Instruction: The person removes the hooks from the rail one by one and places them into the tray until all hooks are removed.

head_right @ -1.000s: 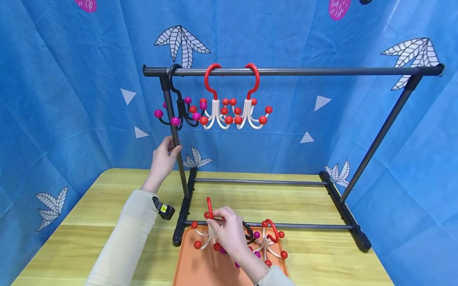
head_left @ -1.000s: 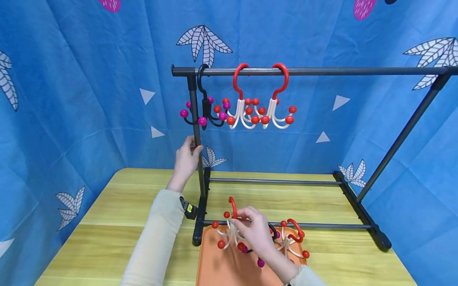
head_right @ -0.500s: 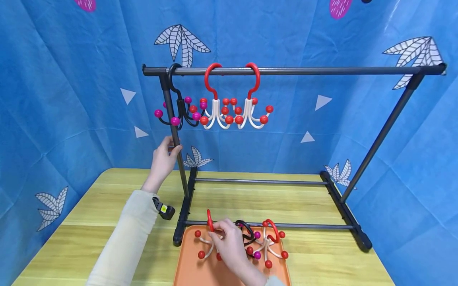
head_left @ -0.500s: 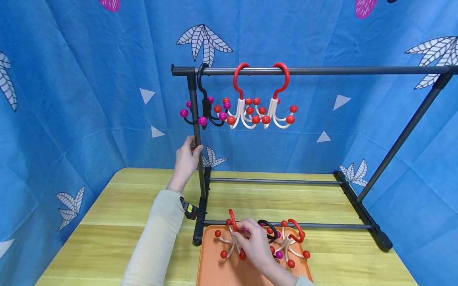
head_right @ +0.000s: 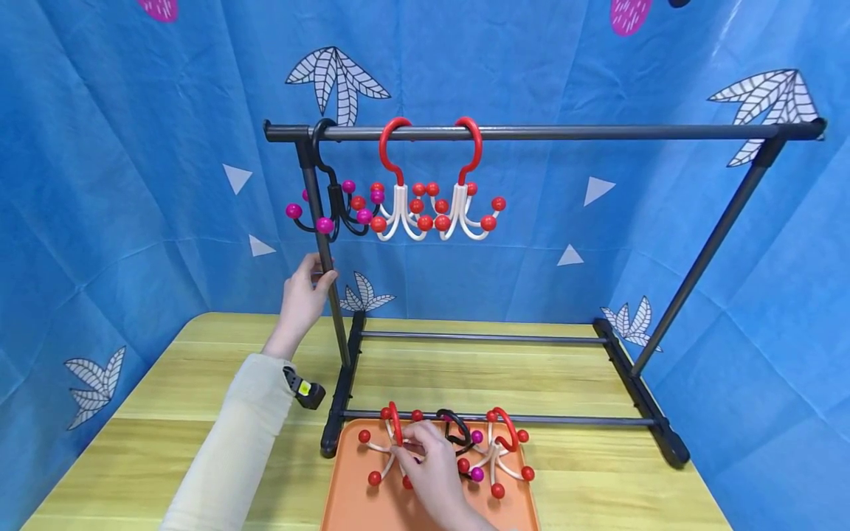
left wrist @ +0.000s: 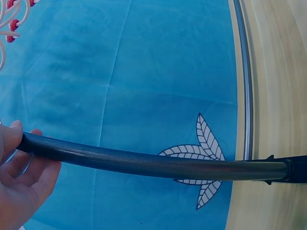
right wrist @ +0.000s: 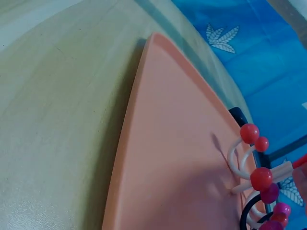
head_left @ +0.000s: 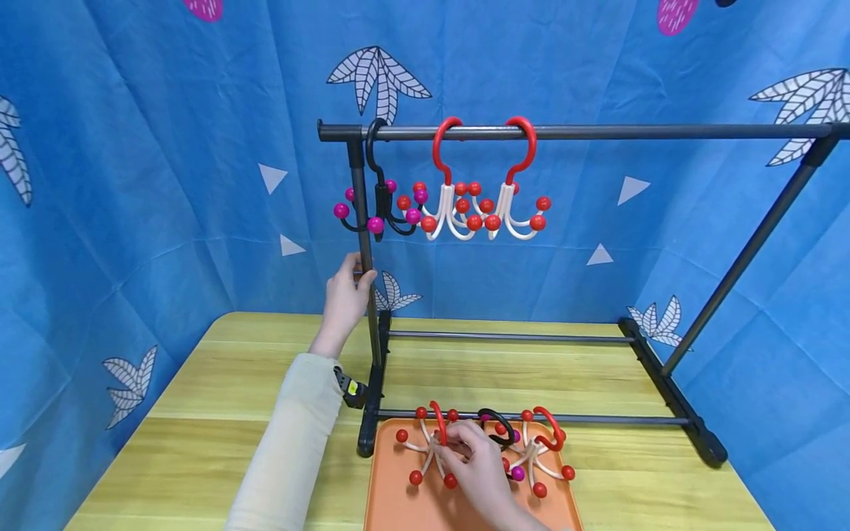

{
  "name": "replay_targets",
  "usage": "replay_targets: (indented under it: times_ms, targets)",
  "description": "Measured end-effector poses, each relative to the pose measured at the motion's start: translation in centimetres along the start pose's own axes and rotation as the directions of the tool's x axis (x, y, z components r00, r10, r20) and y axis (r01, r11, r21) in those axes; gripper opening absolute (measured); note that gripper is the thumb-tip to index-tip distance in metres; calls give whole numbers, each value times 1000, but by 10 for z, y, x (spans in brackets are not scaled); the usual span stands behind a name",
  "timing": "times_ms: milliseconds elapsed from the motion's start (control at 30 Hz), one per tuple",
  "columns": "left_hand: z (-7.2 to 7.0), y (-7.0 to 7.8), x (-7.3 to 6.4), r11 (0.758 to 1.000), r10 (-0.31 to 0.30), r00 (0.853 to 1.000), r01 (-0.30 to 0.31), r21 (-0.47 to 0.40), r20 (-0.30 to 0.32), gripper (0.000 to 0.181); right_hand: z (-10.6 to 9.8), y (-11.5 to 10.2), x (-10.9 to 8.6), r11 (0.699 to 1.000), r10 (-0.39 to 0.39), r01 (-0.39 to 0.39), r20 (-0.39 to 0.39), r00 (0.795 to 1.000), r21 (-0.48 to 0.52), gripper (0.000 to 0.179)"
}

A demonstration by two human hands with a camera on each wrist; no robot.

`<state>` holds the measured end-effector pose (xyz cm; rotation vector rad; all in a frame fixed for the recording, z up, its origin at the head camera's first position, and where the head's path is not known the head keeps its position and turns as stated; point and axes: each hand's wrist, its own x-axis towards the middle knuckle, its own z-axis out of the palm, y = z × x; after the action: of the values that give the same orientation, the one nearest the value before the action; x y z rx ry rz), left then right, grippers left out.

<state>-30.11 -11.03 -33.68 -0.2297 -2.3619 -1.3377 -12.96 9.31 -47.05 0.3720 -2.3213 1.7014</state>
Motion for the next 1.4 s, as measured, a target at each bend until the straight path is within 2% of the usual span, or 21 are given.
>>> replay_targets:
  times_ms: [100,200,267,367,467,533,600,633,833,933,1000,1167,1400]
  targets:
    - [0,-1,0,1000,-2,1000,2,-3,2,24,-3,-3,0,999,34,-34,21,999,0,11]
    - [1,-1,0,1000,-4,1000,4,-5,3,24,-8,-4,1,996,82,-83,40,996,22,19]
    - [0,-1,0,1000,-4,1000,4,-4,3,25,-13,-9,4,996,75,-76,29,997,43,26]
    - [-1,-1,1,1000,4,1000,-4,-6,0,25,-26,-36,15,997,39,-39,-8,999,73,26]
    - [-2,0,3,1000,8,1000,-8,0,-4,25,-43,-56,36,992,-126,125,-41,991,-10,22]
    - [-1,1,2,1000,6,1000,-6,3,-3,24,-56,-64,51,966,-245,238,-61,968,-101,17]
    - [-1,1,2,1000,3,1000,-3,6,1,24,-67,-63,67,921,-364,345,-85,927,-183,12]
    - [-1,1,1,1000,1,1000,-1,7,1,24,-73,-67,75,901,-402,374,-99,910,-218,10]
    - [0,1,1,1000,-4,1000,4,13,5,25,-109,-94,119,829,-522,442,-191,832,-342,3]
    - [0,2,2,1000,2,1000,-2,5,2,24,-125,-111,137,811,-544,439,-222,809,-386,9]
    - [0,2,2,1000,3,1000,-3,1,-1,24,-133,-123,147,817,-531,418,-236,814,-397,13]
    - [0,0,1,1000,-10,1000,10,10,4,24,-146,-145,166,879,-430,330,-274,860,-343,26]
    - [2,-2,-1,1000,-3,1000,3,11,2,24,-157,-168,191,920,-338,241,-313,888,-310,37]
